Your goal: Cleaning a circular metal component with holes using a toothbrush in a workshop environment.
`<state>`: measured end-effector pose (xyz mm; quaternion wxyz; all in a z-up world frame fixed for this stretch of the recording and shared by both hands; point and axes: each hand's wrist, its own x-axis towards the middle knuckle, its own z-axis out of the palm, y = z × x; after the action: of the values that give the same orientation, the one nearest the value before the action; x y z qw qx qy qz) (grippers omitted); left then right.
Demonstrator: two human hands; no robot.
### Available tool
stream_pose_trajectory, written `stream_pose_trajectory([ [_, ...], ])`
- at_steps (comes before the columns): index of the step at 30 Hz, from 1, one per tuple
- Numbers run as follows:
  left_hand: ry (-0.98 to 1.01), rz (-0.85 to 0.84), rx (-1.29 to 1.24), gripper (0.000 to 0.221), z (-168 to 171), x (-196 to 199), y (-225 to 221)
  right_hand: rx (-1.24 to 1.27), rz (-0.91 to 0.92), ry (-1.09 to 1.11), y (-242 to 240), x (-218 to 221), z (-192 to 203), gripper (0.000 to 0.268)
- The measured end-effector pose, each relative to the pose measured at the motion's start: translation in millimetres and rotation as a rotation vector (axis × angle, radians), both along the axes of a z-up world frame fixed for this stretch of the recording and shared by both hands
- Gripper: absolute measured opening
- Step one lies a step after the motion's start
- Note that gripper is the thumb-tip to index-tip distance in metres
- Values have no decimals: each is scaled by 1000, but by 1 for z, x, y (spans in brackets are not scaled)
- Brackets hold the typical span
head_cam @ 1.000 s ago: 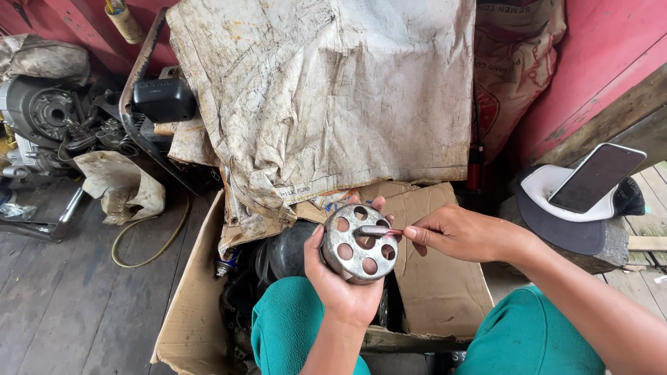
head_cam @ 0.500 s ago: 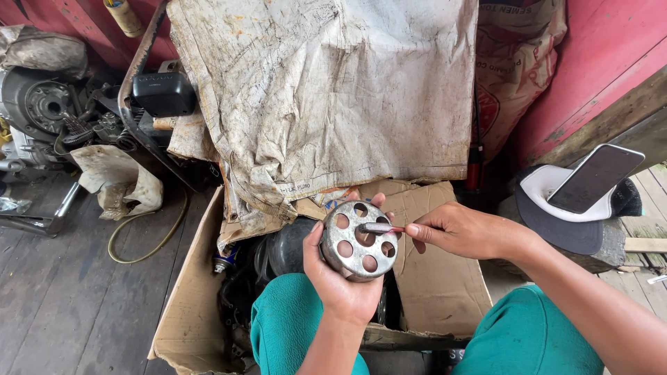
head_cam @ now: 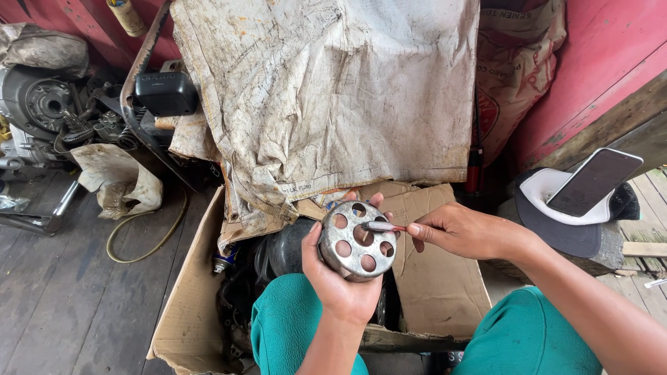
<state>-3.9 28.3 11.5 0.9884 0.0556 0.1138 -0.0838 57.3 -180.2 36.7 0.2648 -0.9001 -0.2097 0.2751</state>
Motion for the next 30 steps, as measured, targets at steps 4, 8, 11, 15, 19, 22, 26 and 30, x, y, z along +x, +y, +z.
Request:
stream_pose_trajectory([
  [4, 17, 6, 19, 58, 1, 0, 1, -4, -6, 15, 3, -1, 2, 52],
  [8, 48, -1, 11, 58, 2, 0, 2, -14, -15, 12, 2, -2, 3, 51],
  [11, 40, 2, 13, 58, 1, 0, 2, -7, -9, -4, 1, -2, 0, 51],
  [15, 40, -8, 14, 58, -1, 0, 2, -12, -22, -4, 0, -1, -1, 49],
  [19, 38, -4, 14, 57, -1, 1, 2, -14, -23, -12, 0, -2, 1, 51],
  [22, 32, -6, 11, 56, -1, 0, 2, -29, -37, -10, 1, -3, 2, 50],
  [26, 36, -3, 19, 55, -1, 1, 2, -29, -42, -15, 1, -3, 1, 51],
  [30, 0, 2, 14, 52, -3, 1, 2, -38, -42, -27, 1, -4, 3, 50],
])
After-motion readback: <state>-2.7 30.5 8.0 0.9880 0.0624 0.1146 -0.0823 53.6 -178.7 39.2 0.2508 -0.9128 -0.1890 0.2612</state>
